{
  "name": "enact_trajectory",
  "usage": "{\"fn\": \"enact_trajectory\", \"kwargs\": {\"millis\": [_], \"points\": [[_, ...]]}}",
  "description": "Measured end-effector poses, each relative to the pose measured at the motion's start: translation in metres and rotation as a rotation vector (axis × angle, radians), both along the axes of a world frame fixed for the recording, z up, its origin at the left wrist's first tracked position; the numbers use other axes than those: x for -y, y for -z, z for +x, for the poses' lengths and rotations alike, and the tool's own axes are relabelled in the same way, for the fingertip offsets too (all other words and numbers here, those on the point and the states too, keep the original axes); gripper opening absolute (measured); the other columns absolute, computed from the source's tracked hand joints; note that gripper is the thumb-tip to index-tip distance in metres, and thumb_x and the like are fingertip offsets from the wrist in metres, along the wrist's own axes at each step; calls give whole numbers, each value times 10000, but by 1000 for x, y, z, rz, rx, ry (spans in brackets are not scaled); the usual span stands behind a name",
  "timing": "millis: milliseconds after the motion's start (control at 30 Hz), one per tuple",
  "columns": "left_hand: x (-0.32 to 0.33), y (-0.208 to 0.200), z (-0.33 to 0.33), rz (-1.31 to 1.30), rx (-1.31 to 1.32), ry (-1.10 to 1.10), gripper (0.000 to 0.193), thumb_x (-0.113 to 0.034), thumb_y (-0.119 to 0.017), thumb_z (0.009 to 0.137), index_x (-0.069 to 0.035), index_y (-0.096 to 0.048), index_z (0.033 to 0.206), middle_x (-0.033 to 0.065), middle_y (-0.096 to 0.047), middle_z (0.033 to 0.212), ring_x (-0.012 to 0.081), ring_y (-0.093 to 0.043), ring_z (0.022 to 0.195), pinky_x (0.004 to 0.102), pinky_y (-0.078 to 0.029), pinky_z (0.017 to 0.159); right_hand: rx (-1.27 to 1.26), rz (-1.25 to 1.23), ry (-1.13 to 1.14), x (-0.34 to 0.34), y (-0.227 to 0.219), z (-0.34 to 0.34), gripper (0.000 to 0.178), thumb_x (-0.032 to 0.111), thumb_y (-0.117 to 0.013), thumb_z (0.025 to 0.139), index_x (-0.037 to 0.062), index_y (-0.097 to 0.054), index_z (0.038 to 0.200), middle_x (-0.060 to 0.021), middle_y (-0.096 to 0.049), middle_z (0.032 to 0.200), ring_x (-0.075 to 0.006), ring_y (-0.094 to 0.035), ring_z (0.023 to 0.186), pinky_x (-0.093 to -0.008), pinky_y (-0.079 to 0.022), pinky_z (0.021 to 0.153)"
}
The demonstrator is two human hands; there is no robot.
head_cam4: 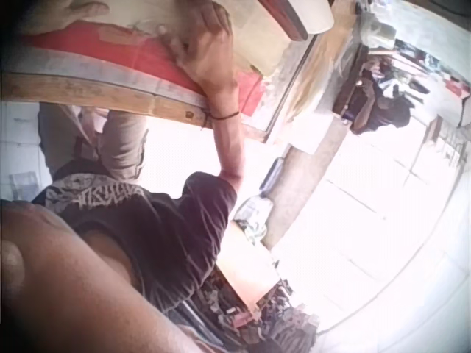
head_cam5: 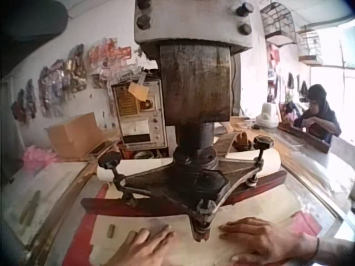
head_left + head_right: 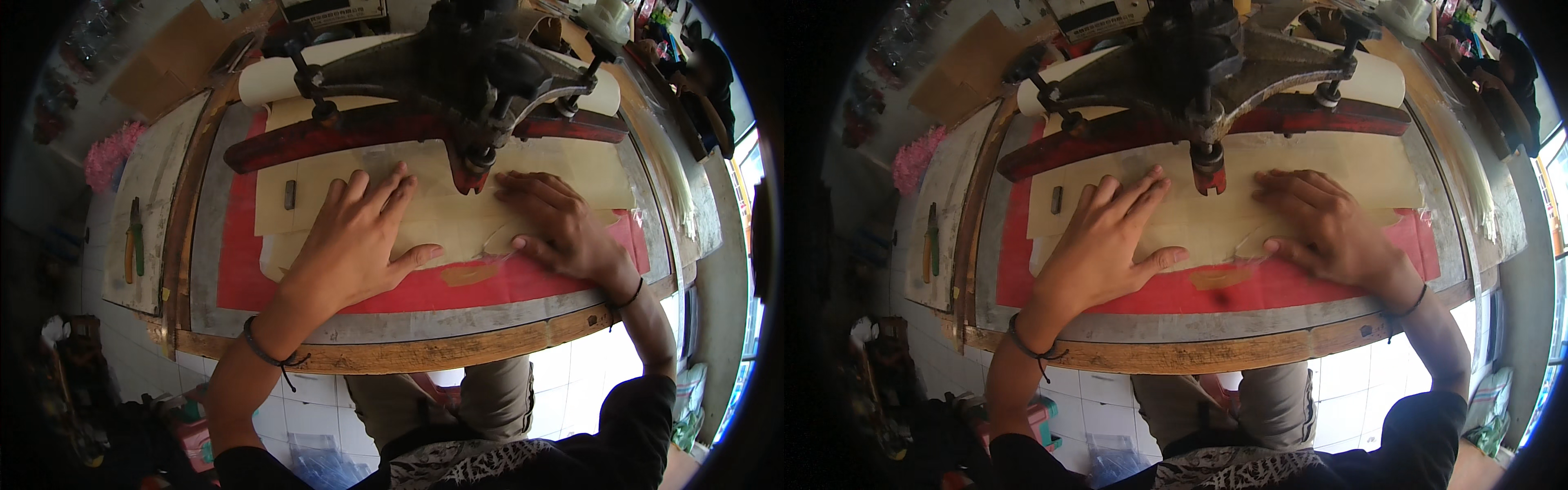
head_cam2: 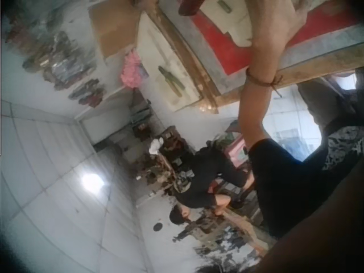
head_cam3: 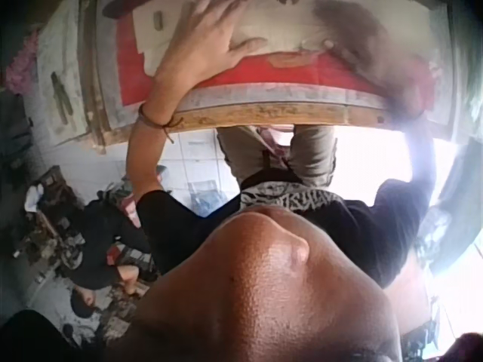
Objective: The person places a plastic sheet onto a workbench, aligns it under a manual sealing machine, and then picks up and examines the sealed plastic bag.
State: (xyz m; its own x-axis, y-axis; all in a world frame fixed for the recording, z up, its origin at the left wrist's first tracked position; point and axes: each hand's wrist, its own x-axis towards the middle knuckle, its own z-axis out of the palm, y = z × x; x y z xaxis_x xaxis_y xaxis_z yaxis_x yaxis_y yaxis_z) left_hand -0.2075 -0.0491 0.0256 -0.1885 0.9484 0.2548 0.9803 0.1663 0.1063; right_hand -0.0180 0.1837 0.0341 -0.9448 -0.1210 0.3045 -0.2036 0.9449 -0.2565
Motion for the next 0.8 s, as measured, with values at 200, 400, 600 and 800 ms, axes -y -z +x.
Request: {"fn": "enact_trajectory", "kwargs": {"millis": [200, 400, 600, 800], "points": [[-2, 0, -1, 44, 4, 6, 791, -533, -696, 810, 58, -533, 1309, 169, -553, 1365, 344, -520, 1081, 421, -382, 985, 57, -9, 31, -2, 3, -1, 551, 401, -597, 904, -29, -590, 1248, -220, -553, 1327, -402, -504, 1265, -489, -407, 1056], [-4, 1, -3, 85, 6, 24, 742, -513, -712, 802, 57, -569, 1257, 186, -588, 1309, 331, -543, 1060, 415, -386, 959, 30, 7, 19, -1, 0, -2, 458, 303, -666, 884, -20, -602, 1203, -201, -564, 1321, -385, -524, 1232, -465, -421, 1044], [-7, -2, -10, 80, 50, 52, 577, -424, -721, 823, -6, -625, 1208, 175, -625, 1140, 302, -573, 1004, 390, -423, 898, -8, -5, 10, -1, 0, -2, 420, 315, -667, 887, -7, -636, 1155, -181, -599, 1279, -364, -575, 1150, -450, -451, 990], [-2, 4, -16, 115, 103, -148, 468, -375, -759, 801, -33, -677, 1109, 129, -590, 1038, 285, -575, 971, 397, -439, 910, 45, -112, -212, -12, 5, 7, 301, 252, -716, 851, 9, -683, 1026, -139, -669, 1158, -316, -633, 987, -401, -495, 878]]}}
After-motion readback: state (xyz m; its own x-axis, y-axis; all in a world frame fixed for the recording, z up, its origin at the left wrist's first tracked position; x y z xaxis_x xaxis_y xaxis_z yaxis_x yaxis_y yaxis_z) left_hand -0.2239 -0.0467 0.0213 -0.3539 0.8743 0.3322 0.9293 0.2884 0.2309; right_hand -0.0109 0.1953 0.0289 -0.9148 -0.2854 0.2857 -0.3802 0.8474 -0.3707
